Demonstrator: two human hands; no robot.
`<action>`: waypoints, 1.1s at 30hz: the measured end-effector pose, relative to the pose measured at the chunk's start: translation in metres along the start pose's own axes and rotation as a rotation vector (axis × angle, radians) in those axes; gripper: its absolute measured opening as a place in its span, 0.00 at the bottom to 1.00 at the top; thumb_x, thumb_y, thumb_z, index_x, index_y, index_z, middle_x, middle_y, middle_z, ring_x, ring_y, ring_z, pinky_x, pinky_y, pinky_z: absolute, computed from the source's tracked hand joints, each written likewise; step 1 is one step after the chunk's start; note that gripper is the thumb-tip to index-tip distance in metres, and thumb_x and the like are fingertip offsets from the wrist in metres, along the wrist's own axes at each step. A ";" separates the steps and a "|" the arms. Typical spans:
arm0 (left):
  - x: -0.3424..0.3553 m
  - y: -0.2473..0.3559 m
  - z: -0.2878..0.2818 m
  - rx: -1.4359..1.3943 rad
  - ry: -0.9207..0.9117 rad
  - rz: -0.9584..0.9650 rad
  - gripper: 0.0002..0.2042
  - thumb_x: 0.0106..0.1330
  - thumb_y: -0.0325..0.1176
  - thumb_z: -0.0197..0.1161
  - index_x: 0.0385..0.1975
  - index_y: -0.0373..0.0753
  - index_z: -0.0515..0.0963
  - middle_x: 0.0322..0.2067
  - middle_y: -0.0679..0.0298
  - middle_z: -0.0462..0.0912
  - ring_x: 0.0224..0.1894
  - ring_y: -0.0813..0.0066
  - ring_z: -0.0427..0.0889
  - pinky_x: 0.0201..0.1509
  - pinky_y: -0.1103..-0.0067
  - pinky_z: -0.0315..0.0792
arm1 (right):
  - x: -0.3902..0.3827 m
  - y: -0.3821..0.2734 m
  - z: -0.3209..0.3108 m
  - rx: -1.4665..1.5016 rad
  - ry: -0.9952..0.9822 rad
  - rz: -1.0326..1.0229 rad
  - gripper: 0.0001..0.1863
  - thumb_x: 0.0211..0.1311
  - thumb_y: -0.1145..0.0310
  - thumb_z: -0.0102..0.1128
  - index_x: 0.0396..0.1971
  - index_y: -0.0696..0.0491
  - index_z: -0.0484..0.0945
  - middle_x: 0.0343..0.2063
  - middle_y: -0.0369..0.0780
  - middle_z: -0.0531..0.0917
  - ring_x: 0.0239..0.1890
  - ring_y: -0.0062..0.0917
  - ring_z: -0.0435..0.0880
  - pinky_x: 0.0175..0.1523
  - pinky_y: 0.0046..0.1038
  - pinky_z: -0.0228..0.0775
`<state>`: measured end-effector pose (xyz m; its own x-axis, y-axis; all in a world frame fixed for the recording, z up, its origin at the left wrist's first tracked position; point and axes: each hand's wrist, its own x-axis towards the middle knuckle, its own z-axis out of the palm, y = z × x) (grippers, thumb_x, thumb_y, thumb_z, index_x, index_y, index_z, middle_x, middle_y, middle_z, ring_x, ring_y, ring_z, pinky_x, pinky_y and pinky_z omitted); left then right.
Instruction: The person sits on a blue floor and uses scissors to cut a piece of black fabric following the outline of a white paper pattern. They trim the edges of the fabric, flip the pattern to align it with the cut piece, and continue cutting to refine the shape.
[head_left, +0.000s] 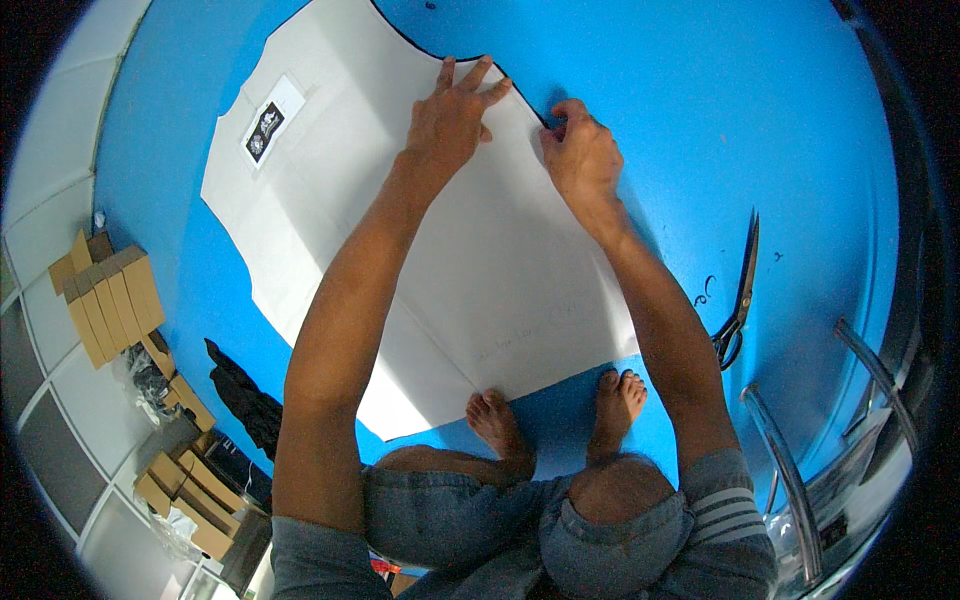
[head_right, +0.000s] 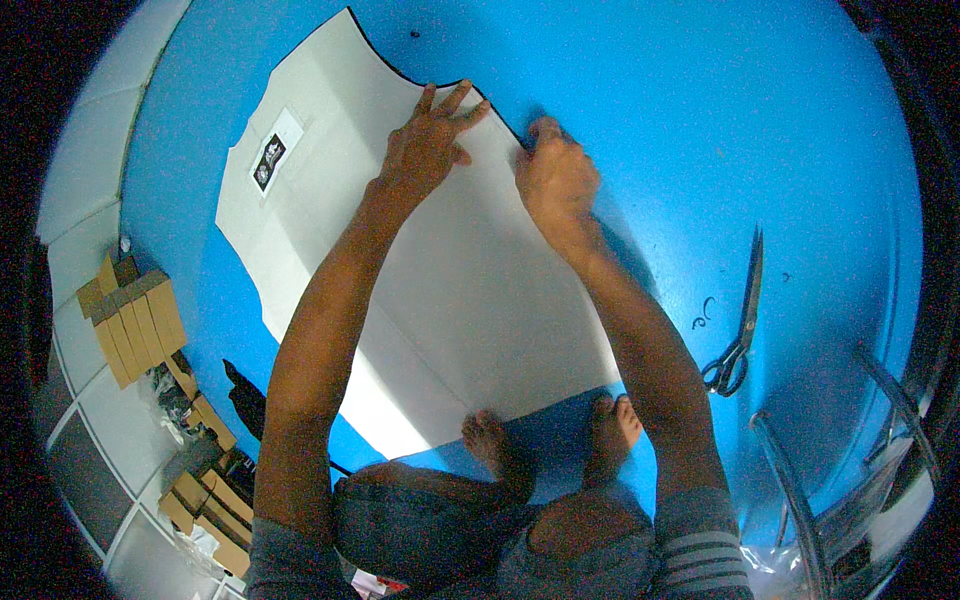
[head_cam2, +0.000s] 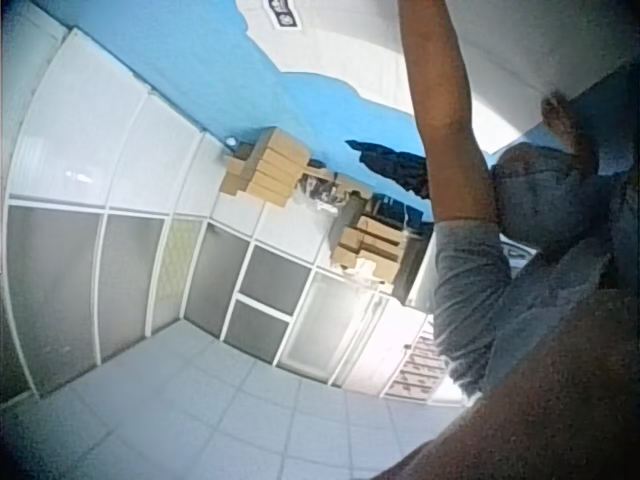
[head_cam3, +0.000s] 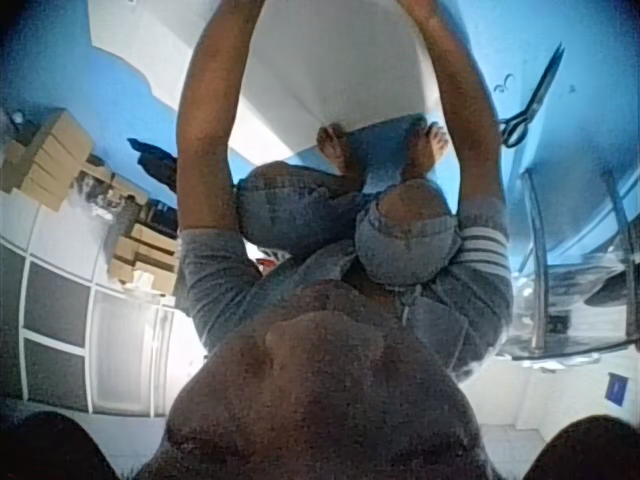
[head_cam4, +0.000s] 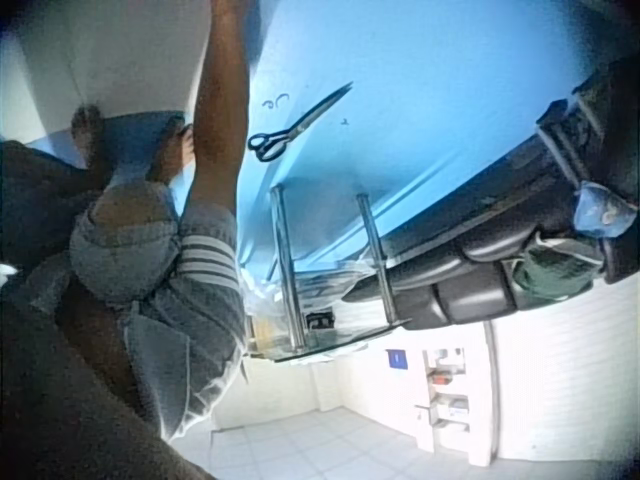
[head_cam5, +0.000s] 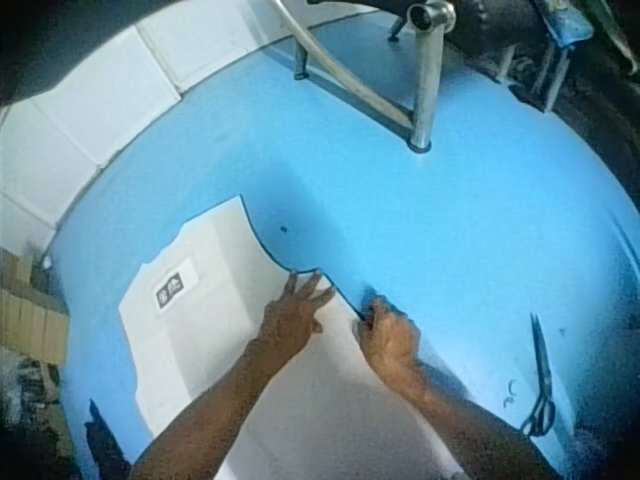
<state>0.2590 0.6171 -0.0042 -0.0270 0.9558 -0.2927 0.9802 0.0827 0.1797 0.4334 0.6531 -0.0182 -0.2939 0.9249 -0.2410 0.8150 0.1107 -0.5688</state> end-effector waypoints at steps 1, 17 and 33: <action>0.000 0.006 -0.002 0.054 0.016 0.002 0.35 0.55 0.31 0.68 0.65 0.62 0.65 0.70 0.69 0.57 0.71 0.50 0.53 0.62 0.52 0.69 | 0.000 0.003 0.000 -0.018 0.022 -0.004 0.13 0.53 0.63 0.65 0.38 0.51 0.78 0.33 0.46 0.85 0.36 0.44 0.85 0.41 0.43 0.77; -0.023 0.036 0.031 0.074 0.030 0.199 0.42 0.59 0.54 0.62 0.65 0.30 0.57 0.71 0.51 0.46 0.73 0.48 0.43 0.65 0.40 0.51 | -0.021 0.026 -0.019 -0.009 -0.100 0.046 0.13 0.53 0.61 0.64 0.36 0.50 0.79 0.33 0.46 0.85 0.36 0.44 0.84 0.40 0.45 0.76; -0.042 0.055 0.048 0.089 0.134 0.342 0.25 0.58 0.40 0.65 0.57 0.46 0.73 0.68 0.58 0.59 0.69 0.48 0.57 0.62 0.48 0.62 | -0.067 0.050 -0.025 -0.019 0.014 -0.016 0.08 0.55 0.64 0.65 0.31 0.51 0.83 0.28 0.41 0.85 0.30 0.39 0.85 0.37 0.38 0.76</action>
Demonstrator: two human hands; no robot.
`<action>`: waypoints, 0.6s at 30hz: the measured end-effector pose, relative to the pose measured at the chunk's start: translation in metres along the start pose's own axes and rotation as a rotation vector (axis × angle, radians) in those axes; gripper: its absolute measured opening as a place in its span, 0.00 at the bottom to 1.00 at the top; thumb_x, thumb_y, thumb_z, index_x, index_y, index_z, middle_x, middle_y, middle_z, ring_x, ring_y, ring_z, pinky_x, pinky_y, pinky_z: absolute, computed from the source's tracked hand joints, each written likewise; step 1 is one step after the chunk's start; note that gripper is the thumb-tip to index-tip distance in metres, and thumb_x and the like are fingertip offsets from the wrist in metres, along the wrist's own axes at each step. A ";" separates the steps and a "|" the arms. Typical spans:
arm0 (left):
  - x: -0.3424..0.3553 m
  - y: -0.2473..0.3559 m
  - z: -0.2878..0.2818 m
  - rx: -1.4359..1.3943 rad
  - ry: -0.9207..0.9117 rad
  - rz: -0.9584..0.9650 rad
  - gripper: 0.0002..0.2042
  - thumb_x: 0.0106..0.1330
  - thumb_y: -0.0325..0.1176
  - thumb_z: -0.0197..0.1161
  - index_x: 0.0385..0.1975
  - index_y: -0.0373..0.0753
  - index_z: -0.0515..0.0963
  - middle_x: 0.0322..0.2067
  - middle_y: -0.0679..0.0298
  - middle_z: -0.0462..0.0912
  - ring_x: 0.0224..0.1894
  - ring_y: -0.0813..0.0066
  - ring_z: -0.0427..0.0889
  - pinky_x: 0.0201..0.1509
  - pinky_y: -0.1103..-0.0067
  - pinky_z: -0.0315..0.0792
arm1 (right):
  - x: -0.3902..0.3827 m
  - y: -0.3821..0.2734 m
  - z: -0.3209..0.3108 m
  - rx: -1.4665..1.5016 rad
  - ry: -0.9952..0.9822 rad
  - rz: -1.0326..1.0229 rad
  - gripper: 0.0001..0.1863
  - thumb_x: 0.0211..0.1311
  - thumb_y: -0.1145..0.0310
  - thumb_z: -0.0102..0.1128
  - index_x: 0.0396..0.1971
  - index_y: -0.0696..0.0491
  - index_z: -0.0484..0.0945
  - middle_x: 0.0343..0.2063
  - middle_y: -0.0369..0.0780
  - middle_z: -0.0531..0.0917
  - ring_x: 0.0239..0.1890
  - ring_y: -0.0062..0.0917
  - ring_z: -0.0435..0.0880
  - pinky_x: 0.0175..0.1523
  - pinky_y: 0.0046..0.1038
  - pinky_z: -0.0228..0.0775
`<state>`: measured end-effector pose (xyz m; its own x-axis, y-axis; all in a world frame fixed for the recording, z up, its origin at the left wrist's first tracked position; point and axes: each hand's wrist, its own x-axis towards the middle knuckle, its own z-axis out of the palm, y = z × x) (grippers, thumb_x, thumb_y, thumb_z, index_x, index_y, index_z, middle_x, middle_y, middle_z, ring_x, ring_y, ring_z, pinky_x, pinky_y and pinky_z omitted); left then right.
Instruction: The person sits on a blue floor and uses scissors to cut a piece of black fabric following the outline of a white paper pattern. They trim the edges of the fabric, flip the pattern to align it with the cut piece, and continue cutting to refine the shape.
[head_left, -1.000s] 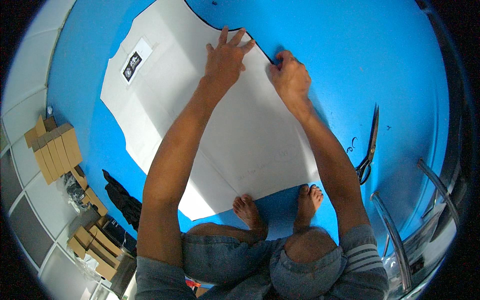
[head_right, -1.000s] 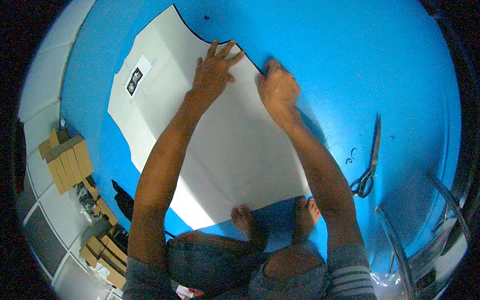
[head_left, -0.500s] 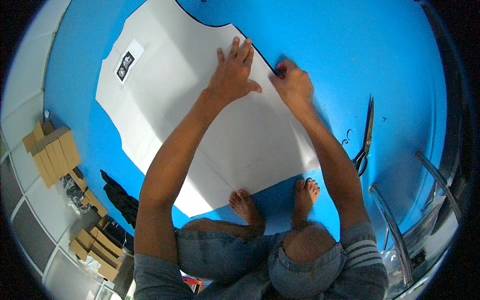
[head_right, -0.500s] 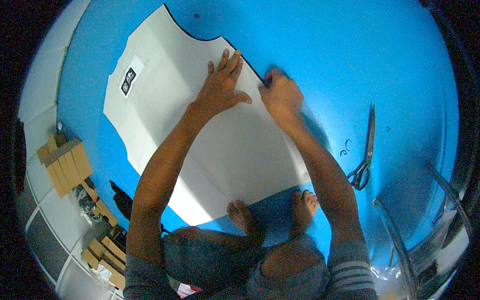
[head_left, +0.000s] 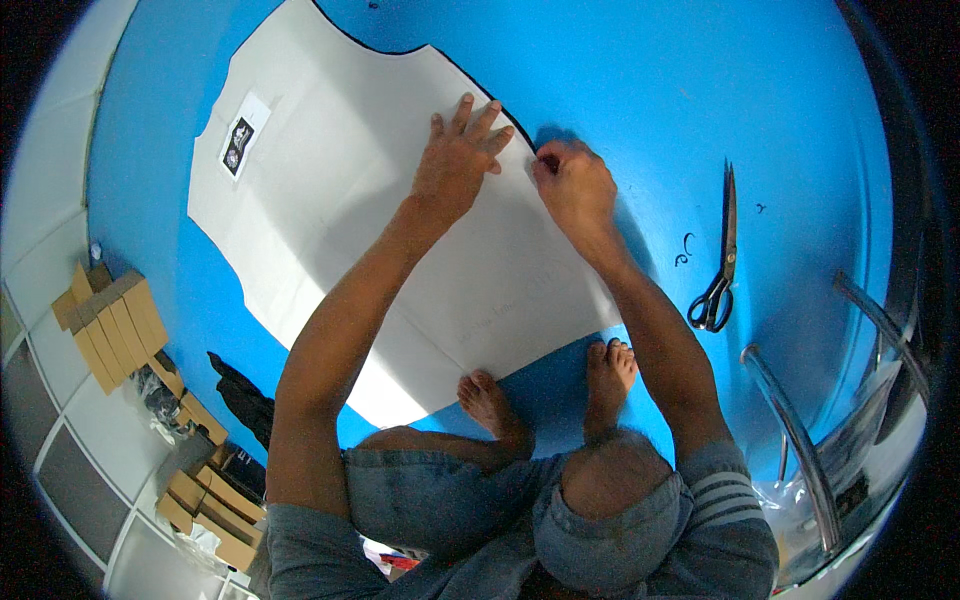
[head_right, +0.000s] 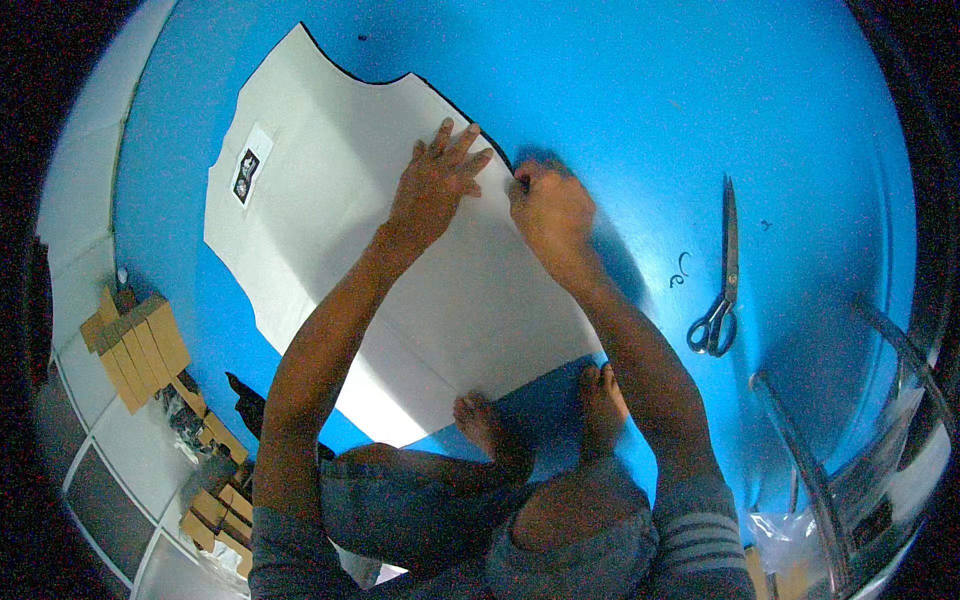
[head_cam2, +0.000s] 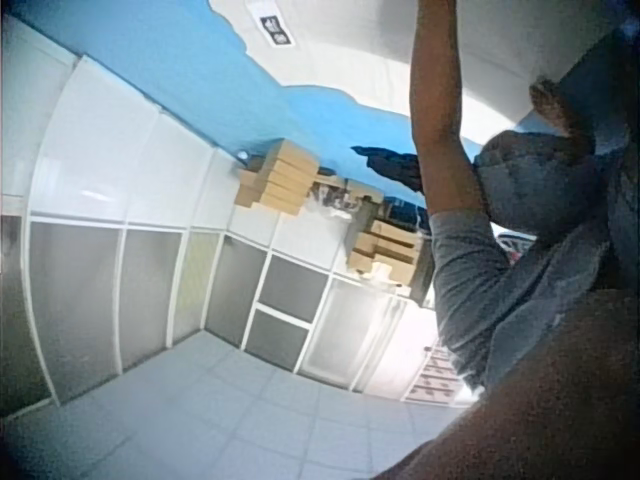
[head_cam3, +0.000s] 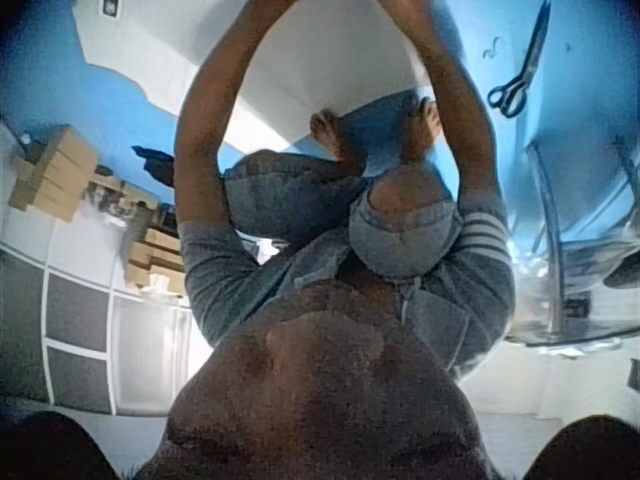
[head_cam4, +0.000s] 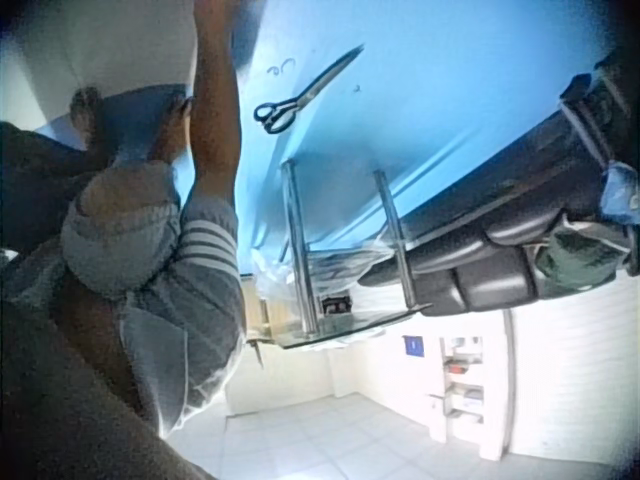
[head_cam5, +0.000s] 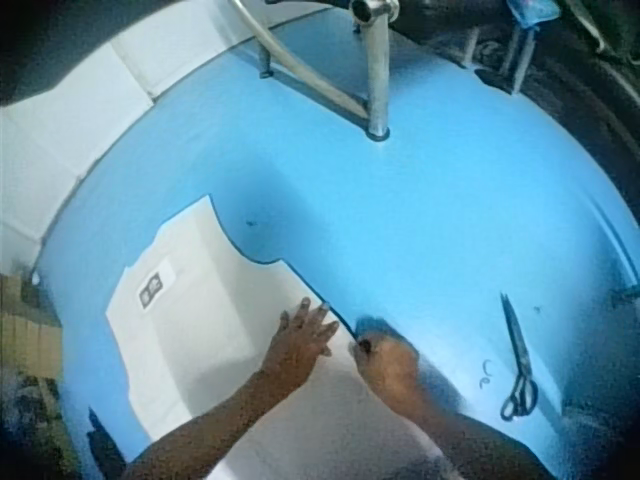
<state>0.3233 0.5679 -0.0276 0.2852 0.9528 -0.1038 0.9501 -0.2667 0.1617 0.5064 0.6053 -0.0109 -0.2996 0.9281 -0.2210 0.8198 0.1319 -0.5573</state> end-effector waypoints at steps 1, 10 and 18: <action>0.001 0.001 -0.001 0.005 -0.010 -0.003 0.25 0.58 0.40 0.65 0.57 0.46 0.73 0.68 0.59 0.59 0.69 0.48 0.57 0.61 0.48 0.62 | 0.002 0.001 0.001 0.001 -0.003 -0.029 0.08 0.55 0.64 0.65 0.31 0.52 0.82 0.28 0.42 0.85 0.30 0.39 0.85 0.37 0.38 0.75; 0.003 0.002 -0.001 -0.005 0.000 -0.013 0.24 0.58 0.38 0.66 0.56 0.47 0.74 0.67 0.60 0.62 0.69 0.50 0.57 0.62 0.50 0.63 | 0.001 0.009 0.003 0.302 -0.173 0.112 0.13 0.53 0.62 0.64 0.33 0.56 0.81 0.30 0.46 0.84 0.33 0.39 0.84 0.40 0.37 0.75; 0.001 0.004 -0.005 -0.006 -0.002 -0.021 0.24 0.57 0.36 0.66 0.56 0.47 0.75 0.67 0.60 0.62 0.70 0.51 0.57 0.63 0.50 0.62 | -0.016 0.042 -0.035 0.576 -0.426 0.364 0.15 0.55 0.61 0.65 0.33 0.60 0.82 0.26 0.40 0.83 0.28 0.22 0.80 0.35 0.26 0.72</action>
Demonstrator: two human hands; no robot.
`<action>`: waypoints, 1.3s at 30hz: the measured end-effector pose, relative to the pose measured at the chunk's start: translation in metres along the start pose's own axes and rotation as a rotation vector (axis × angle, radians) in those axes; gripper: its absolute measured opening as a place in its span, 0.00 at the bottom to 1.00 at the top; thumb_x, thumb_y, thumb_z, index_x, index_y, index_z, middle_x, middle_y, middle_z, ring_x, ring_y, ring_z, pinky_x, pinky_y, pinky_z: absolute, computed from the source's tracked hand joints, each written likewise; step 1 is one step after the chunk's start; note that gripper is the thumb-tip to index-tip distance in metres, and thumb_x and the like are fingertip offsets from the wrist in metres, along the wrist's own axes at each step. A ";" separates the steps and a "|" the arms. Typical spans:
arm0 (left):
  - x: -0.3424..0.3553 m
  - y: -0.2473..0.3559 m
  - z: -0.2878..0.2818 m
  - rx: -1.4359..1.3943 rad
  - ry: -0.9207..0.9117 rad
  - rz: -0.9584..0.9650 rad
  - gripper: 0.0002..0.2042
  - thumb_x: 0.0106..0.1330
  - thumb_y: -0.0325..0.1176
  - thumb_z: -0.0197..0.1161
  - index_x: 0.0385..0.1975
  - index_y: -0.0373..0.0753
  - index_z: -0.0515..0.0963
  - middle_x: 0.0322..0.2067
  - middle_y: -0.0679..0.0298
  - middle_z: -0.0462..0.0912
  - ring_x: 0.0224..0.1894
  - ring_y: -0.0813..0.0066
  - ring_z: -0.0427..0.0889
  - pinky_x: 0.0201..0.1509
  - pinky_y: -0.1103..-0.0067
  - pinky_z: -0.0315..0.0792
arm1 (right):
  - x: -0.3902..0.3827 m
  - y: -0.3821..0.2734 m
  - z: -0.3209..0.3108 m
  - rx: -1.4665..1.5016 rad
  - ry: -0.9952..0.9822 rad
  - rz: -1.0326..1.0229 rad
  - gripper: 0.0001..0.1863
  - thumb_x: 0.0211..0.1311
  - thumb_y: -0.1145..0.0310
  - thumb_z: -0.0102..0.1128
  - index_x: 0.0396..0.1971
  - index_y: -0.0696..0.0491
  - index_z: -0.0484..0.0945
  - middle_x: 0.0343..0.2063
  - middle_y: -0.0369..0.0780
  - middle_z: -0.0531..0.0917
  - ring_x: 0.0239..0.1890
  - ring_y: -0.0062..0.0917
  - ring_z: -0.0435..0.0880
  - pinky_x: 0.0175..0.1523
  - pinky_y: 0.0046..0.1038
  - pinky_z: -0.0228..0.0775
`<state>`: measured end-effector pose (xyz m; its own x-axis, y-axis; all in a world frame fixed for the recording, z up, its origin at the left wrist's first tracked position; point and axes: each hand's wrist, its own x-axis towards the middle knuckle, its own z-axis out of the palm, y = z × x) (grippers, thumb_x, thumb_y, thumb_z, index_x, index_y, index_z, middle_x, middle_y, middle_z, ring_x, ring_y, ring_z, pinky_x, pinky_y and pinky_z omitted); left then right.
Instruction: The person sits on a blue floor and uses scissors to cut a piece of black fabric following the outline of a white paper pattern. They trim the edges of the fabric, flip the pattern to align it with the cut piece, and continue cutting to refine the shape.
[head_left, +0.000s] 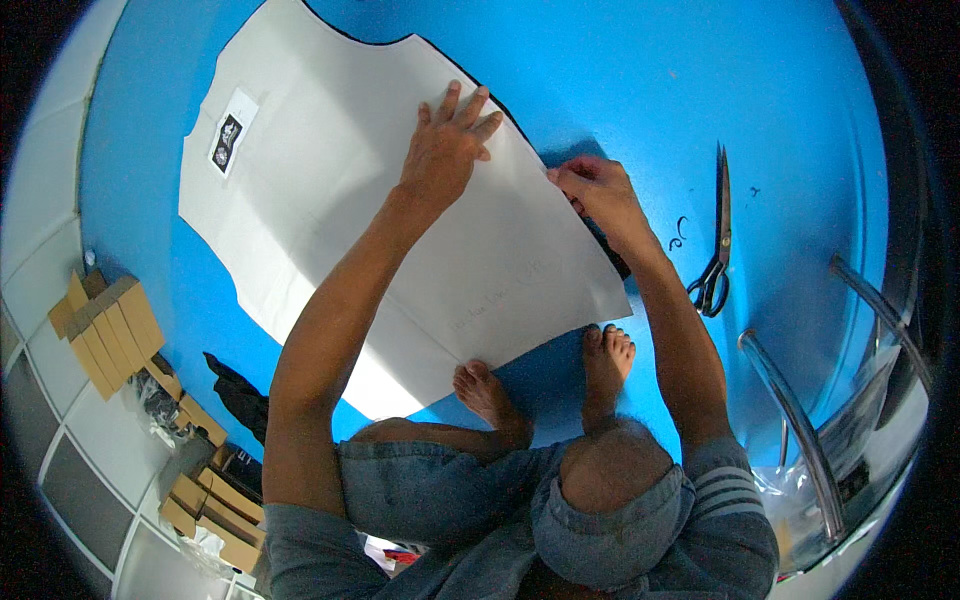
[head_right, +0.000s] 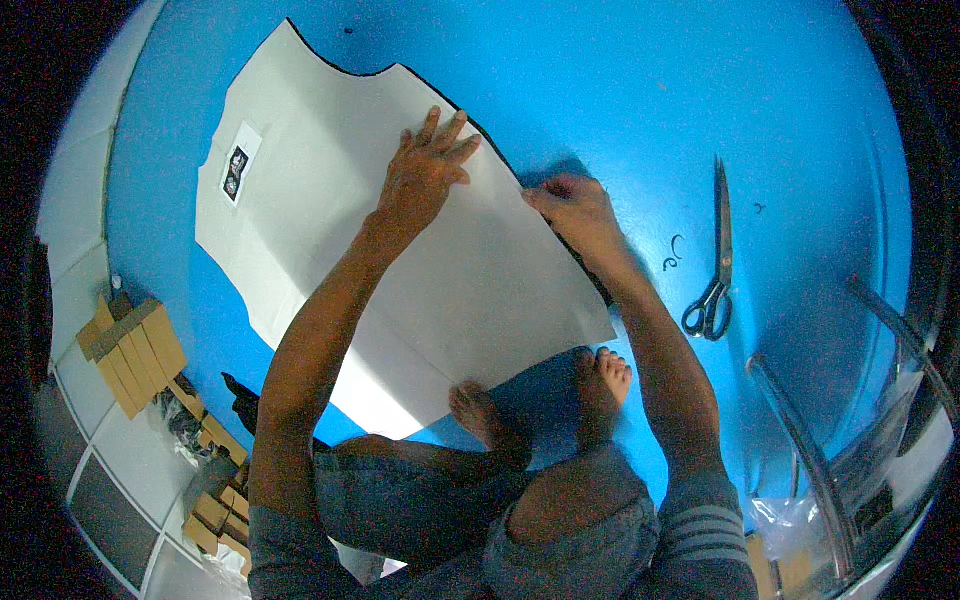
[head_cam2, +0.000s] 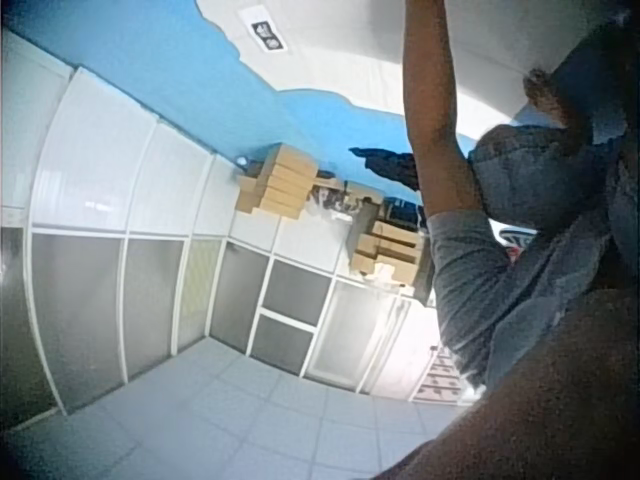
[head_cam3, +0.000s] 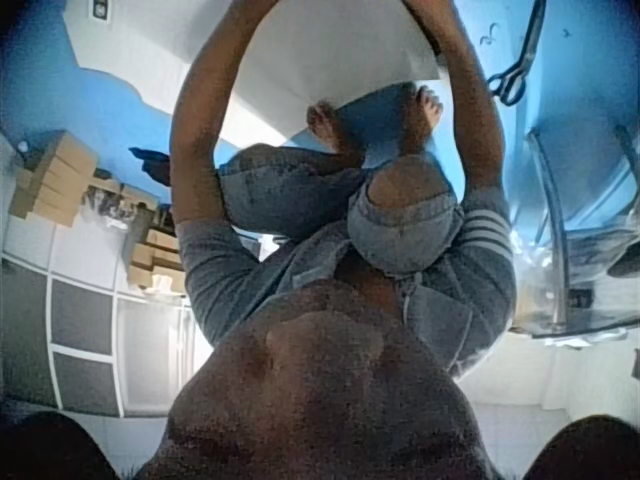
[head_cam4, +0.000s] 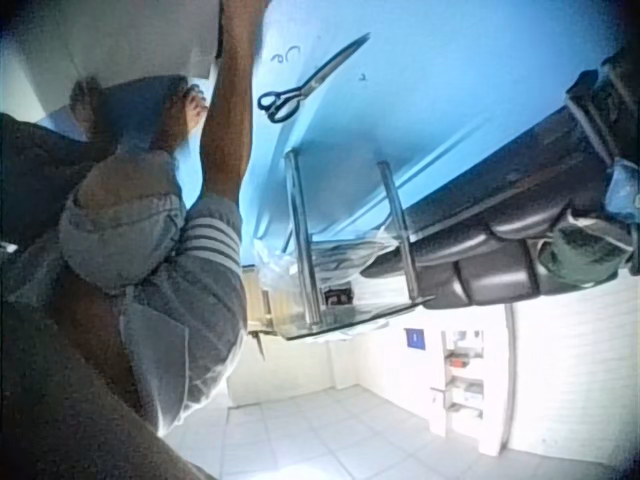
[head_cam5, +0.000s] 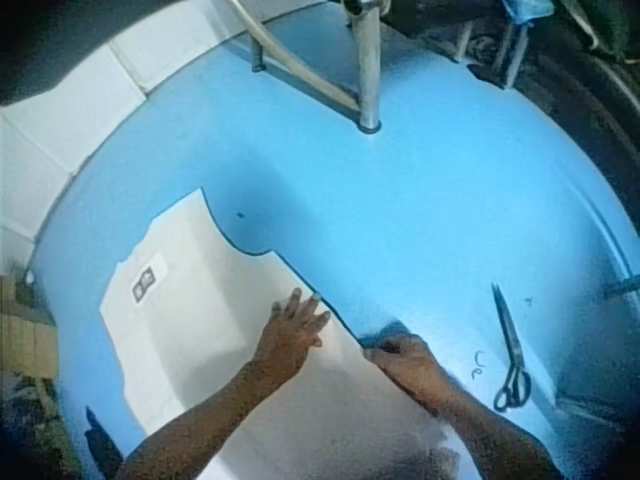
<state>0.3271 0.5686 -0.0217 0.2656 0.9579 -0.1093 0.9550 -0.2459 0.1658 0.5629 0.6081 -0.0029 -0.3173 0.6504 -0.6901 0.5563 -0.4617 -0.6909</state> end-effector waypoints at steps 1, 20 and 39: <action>0.000 0.002 0.000 -0.006 0.004 -0.014 0.23 0.58 0.35 0.65 0.56 0.47 0.75 0.67 0.61 0.62 0.70 0.51 0.57 0.64 0.49 0.62 | -0.004 0.003 -0.003 -0.044 0.003 -0.002 0.15 0.55 0.62 0.65 0.33 0.60 0.82 0.26 0.40 0.83 0.28 0.21 0.80 0.35 0.25 0.72; -0.011 0.018 0.002 -0.049 -0.109 0.146 0.28 0.59 0.20 0.54 0.62 0.50 0.69 0.70 0.66 0.55 0.72 0.52 0.50 0.67 0.44 0.55 | 0.005 0.002 0.034 -0.421 0.377 -0.314 0.14 0.52 0.71 0.67 0.41 0.52 0.80 0.30 0.41 0.85 0.31 0.31 0.85 0.39 0.32 0.76; -0.020 0.045 0.009 -0.036 -0.068 0.066 0.35 0.56 0.57 0.62 0.63 0.49 0.67 0.71 0.55 0.49 0.73 0.44 0.43 0.64 0.35 0.47 | -0.033 0.038 -0.006 -0.460 0.147 -0.028 0.14 0.54 0.60 0.68 0.33 0.56 0.84 0.26 0.43 0.86 0.26 0.26 0.84 0.36 0.28 0.76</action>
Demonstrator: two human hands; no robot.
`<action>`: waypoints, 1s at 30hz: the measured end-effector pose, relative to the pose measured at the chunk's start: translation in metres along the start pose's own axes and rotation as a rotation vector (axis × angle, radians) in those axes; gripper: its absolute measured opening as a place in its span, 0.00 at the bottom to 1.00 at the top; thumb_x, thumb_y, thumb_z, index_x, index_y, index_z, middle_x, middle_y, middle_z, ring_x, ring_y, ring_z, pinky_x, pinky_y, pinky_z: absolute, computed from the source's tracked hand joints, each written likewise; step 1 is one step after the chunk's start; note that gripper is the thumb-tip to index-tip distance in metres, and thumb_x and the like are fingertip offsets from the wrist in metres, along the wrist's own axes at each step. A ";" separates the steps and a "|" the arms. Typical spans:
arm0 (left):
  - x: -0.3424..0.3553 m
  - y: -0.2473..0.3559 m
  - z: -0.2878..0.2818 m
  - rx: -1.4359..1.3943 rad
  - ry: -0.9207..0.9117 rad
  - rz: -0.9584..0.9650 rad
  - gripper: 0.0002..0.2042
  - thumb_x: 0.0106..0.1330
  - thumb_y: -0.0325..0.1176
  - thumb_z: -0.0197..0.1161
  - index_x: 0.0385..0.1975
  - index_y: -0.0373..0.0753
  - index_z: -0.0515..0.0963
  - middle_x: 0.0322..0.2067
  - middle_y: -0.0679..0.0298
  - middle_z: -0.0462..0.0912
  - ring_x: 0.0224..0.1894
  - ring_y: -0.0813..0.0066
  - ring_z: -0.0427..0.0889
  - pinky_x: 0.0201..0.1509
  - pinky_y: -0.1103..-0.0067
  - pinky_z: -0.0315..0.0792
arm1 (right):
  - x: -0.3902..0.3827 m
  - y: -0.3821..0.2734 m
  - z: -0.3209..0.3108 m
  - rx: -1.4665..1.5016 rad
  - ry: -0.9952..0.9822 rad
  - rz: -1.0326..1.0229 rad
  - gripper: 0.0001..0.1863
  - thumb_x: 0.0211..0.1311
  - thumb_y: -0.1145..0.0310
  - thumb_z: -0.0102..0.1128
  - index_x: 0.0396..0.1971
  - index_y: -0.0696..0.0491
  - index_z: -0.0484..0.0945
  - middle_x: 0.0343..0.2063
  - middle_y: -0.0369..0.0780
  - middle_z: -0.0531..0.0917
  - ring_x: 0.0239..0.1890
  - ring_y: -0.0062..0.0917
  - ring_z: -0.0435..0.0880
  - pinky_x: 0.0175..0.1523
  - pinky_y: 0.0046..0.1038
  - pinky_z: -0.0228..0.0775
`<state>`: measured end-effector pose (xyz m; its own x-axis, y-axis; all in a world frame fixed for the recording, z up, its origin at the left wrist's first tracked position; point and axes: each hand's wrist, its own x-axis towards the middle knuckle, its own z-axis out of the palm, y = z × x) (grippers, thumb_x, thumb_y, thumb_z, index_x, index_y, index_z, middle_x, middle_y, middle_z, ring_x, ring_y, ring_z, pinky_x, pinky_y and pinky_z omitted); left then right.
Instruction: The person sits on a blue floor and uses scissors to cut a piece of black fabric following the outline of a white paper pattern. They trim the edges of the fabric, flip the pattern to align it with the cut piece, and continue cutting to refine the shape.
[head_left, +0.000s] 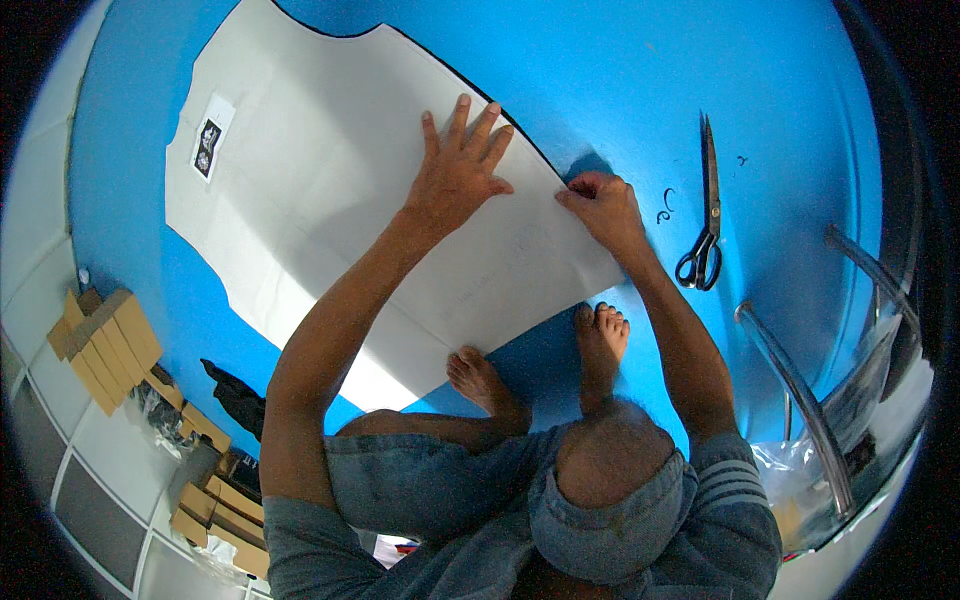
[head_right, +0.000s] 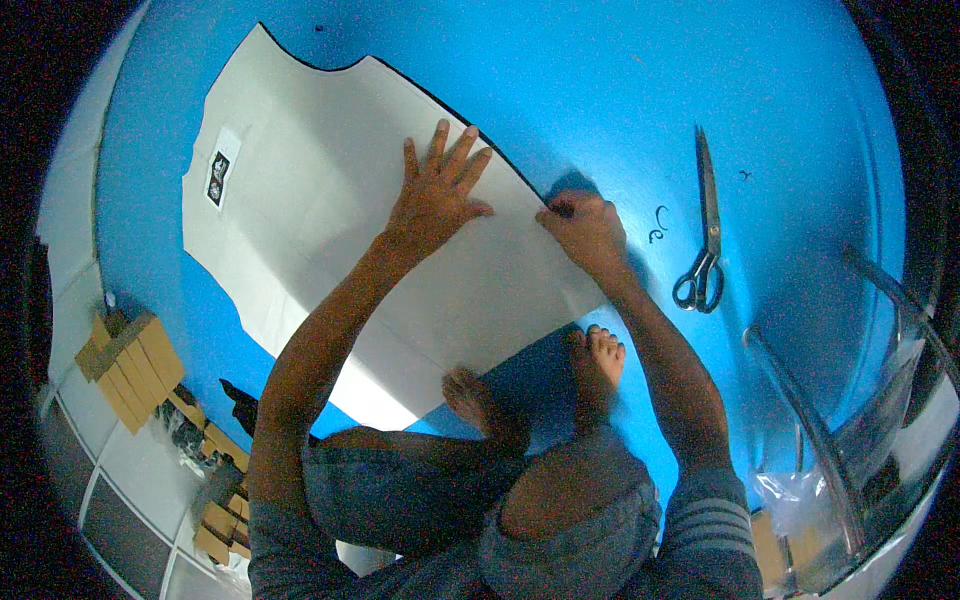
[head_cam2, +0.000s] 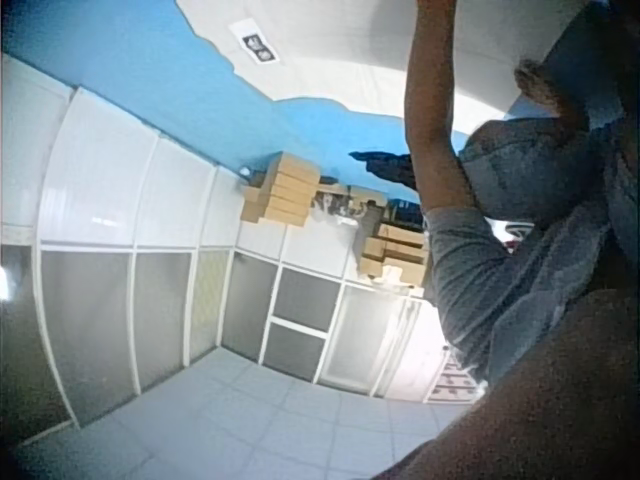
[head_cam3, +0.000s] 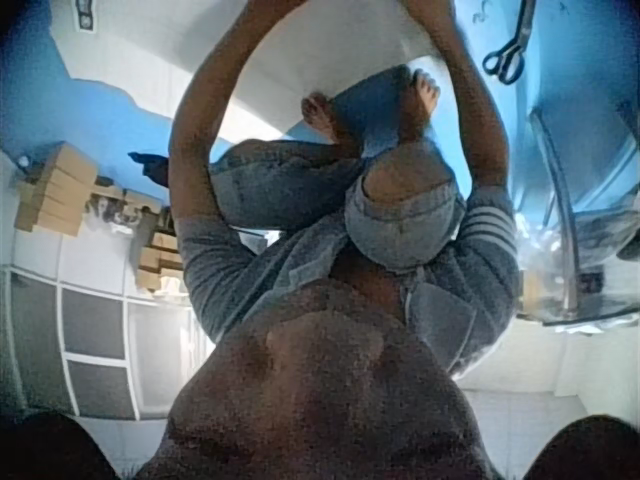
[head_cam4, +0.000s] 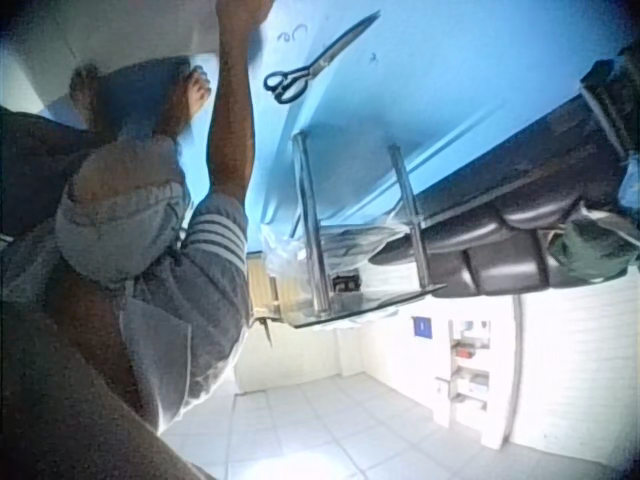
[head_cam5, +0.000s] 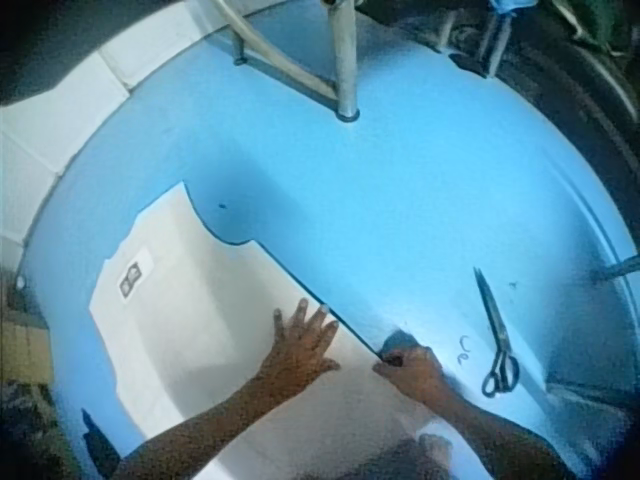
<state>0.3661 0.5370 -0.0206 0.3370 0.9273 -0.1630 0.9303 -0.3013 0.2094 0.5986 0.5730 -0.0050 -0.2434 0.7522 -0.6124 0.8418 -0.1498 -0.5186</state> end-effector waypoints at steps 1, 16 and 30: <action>0.000 0.002 0.001 -0.020 0.025 0.017 0.34 0.56 0.55 0.62 0.64 0.52 0.66 0.71 0.54 0.48 0.72 0.43 0.42 0.63 0.34 0.46 | -0.002 0.003 -0.001 0.001 -0.020 0.035 0.15 0.53 0.58 0.67 0.33 0.54 0.84 0.28 0.42 0.86 0.28 0.28 0.85 0.37 0.31 0.76; 0.001 0.015 -0.006 0.008 -0.027 0.027 0.32 0.61 0.42 0.63 0.67 0.65 0.60 0.72 0.54 0.42 0.72 0.40 0.41 0.59 0.31 0.54 | -0.043 0.015 -0.029 0.370 -0.315 0.318 0.18 0.63 0.55 0.59 0.39 0.56 0.83 0.20 0.40 0.82 0.18 0.20 0.76 0.23 0.24 0.67; 0.015 0.040 -0.028 0.218 -0.291 0.220 0.35 0.61 0.22 0.59 0.68 0.57 0.59 0.73 0.64 0.44 0.72 0.44 0.46 0.59 0.43 0.67 | -0.094 0.094 0.016 0.018 0.383 -0.006 0.11 0.57 0.66 0.66 0.36 0.57 0.81 0.24 0.42 0.85 0.23 0.24 0.83 0.29 0.29 0.75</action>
<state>0.4044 0.5449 0.0127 0.5285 0.7437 -0.4094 0.8300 -0.5539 0.0655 0.6926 0.4779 -0.0054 -0.0479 0.9378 -0.3438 0.8317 -0.1532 -0.5337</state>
